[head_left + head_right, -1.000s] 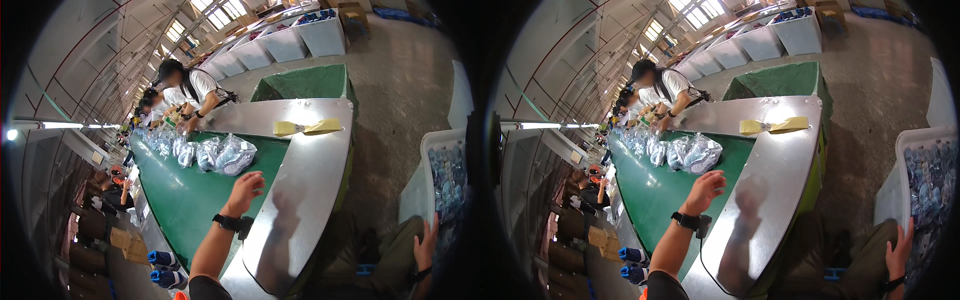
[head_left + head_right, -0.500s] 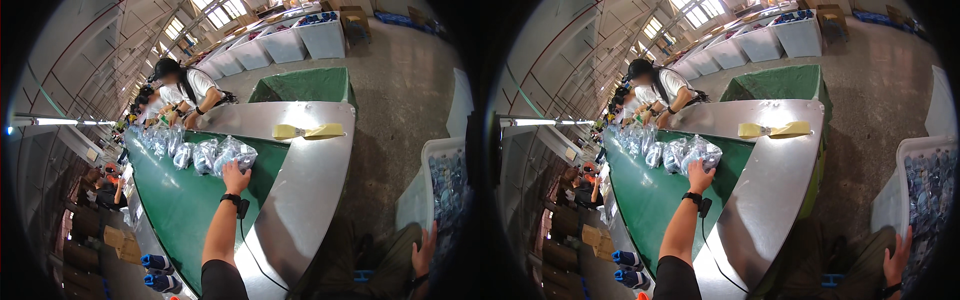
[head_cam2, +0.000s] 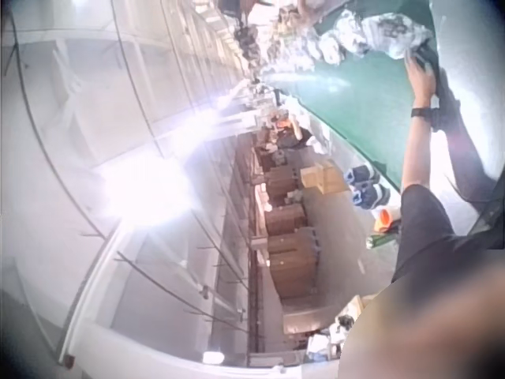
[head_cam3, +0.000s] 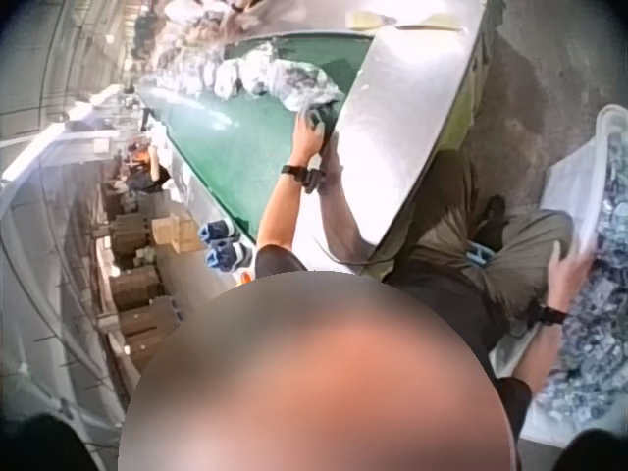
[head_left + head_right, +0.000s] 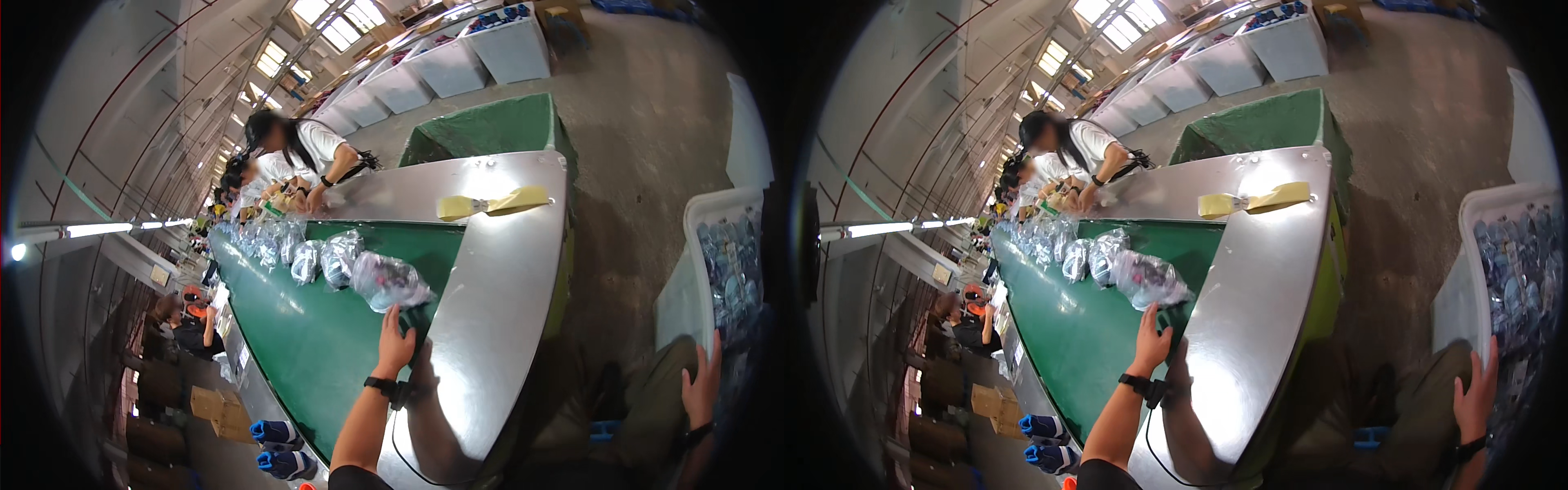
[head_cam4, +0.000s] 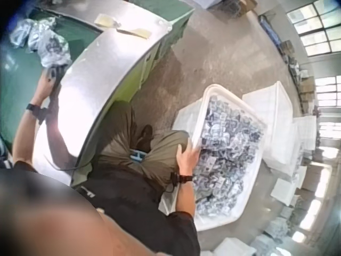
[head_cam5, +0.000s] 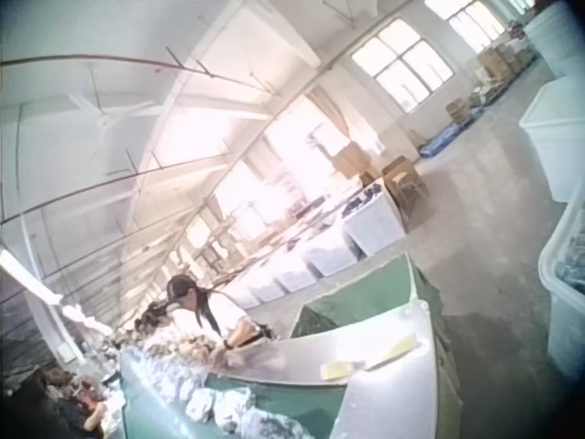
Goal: The person repeatedly picks up individually packaged items from a conveyor belt and places them into a large white bin. The items appear to be small goods wrapped in clear plastic. The person works continuously, moving items from the belt to the bin throughout the clip.
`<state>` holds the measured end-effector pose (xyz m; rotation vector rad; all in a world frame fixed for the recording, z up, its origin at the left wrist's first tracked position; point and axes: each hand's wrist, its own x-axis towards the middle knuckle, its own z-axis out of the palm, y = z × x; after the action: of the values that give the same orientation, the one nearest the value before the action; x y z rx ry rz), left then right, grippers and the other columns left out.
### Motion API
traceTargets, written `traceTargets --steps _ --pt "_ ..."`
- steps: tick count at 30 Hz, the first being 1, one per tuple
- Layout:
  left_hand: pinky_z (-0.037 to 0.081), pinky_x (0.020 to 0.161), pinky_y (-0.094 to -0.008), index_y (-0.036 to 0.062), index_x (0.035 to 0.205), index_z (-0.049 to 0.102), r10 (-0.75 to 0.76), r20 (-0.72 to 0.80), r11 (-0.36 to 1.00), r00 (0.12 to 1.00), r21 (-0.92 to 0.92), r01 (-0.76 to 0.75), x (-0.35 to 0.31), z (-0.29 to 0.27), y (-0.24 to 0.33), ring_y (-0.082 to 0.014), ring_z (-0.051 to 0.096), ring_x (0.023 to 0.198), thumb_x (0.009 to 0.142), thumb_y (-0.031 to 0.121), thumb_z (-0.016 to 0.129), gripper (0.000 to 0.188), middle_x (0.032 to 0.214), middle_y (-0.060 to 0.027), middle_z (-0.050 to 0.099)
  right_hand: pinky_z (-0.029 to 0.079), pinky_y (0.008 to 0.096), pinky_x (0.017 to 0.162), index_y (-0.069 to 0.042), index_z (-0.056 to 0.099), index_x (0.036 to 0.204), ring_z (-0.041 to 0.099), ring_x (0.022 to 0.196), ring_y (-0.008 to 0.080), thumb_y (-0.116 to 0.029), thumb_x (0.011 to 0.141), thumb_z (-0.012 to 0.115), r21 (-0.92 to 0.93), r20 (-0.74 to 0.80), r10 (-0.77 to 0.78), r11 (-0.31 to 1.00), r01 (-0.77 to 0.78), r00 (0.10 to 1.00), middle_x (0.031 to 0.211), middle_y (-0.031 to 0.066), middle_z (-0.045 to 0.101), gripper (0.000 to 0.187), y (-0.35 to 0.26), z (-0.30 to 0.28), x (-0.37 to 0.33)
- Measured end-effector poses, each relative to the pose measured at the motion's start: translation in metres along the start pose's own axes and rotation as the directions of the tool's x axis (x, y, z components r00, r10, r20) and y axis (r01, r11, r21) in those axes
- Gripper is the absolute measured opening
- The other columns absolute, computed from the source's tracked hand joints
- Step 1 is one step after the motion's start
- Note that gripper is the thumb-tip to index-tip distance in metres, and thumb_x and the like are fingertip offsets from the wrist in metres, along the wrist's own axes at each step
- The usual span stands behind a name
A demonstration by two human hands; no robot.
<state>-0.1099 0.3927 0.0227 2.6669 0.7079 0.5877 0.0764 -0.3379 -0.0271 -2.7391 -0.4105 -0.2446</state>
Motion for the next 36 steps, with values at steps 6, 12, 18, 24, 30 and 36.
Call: traceTargets --steps 6,12,18,24,30,36 --pt "0.053 0.106 -0.0452 0.0003 0.134 0.062 -0.682 0.036 0.452 0.730 -0.765 0.460 -0.033 -0.015 -0.036 -0.0298 0.064 0.121 0.099 0.008 0.052 0.037 0.131 -0.0155 0.067 0.039 0.0515 0.124 -0.001 0.058 0.140 0.037 0.155 0.0481 0.001 0.082 0.080 0.017 0.007 0.025 1.000 -0.025 1.000 0.174 0.0229 0.030 0.061 -0.006 -0.007 0.001" --pt "0.054 0.107 -0.0551 0.0122 0.144 0.055 -0.864 0.279 -0.118 0.419 -0.922 0.370 -0.027 -0.039 -0.026 -0.0353 0.063 0.131 0.108 0.048 0.057 0.051 0.136 -0.0164 0.065 0.040 0.0512 0.124 -0.001 0.059 0.138 0.039 0.153 0.0475 -0.002 0.082 0.081 0.031 0.028 0.048 0.998 -0.049 0.998 0.173 0.0217 0.030 0.060 -0.012 -0.012 0.005" --pt "0.066 0.081 -0.0575 0.0013 0.149 0.047 -0.640 0.282 0.174 0.715 -0.853 0.493 0.007 -0.014 -0.056 -0.0410 0.073 0.115 0.107 0.050 0.062 0.066 0.136 -0.0183 0.065 0.041 0.0515 0.123 -0.001 0.060 0.137 0.039 0.154 0.0468 -0.004 0.082 0.082 -0.004 0.036 0.027 1.000 -0.027 0.999 0.175 0.0198 0.028 0.059 -0.007 -0.010 0.003" --pt "0.059 0.100 -0.0546 0.0049 0.138 0.066 -0.517 0.491 -0.133 0.701 -0.855 0.501 0.029 -0.024 -0.024 -0.0365 0.072 0.117 0.099 0.043 0.044 0.059 0.131 -0.0143 0.074 0.042 0.0529 0.121 -0.002 0.061 0.136 0.040 0.152 0.0464 -0.011 0.084 0.083 0.009 0.058 0.048 0.999 -0.049 0.997 0.174 0.0209 0.028 0.057 -0.005 -0.009 0.002" --pt "0.058 0.102 -0.0506 0.0057 0.135 0.068 -0.262 0.577 -0.347 0.773 -0.804 0.483 0.015 -0.036 0.091 -0.0323 0.072 0.119 0.101 0.033 0.046 0.049 0.132 -0.0131 0.074 0.042 0.0525 0.117 -0.007 0.067 0.134 0.048 0.146 0.0440 -0.015 0.084 0.084 0.153 0.051 0.171 0.972 -0.177 0.984 0.162 0.0207 0.046 0.054 -0.034 -0.044 0.006" --pt "0.055 0.109 -0.0584 0.0032 0.154 0.052 0.049 0.669 -0.204 0.742 -0.720 0.663 -0.040 0.005 0.265 -0.0371 0.066 0.131 0.099 0.029 0.055 0.061 0.143 -0.0181 0.067 0.043 0.0511 0.115 -0.011 0.067 0.137 0.056 0.137 0.0375 -0.029 0.086 0.084 0.398 -0.128 -0.200 0.887 0.235 0.971 0.147 0.0155 0.059 0.057 -0.102 -0.088 0.013"
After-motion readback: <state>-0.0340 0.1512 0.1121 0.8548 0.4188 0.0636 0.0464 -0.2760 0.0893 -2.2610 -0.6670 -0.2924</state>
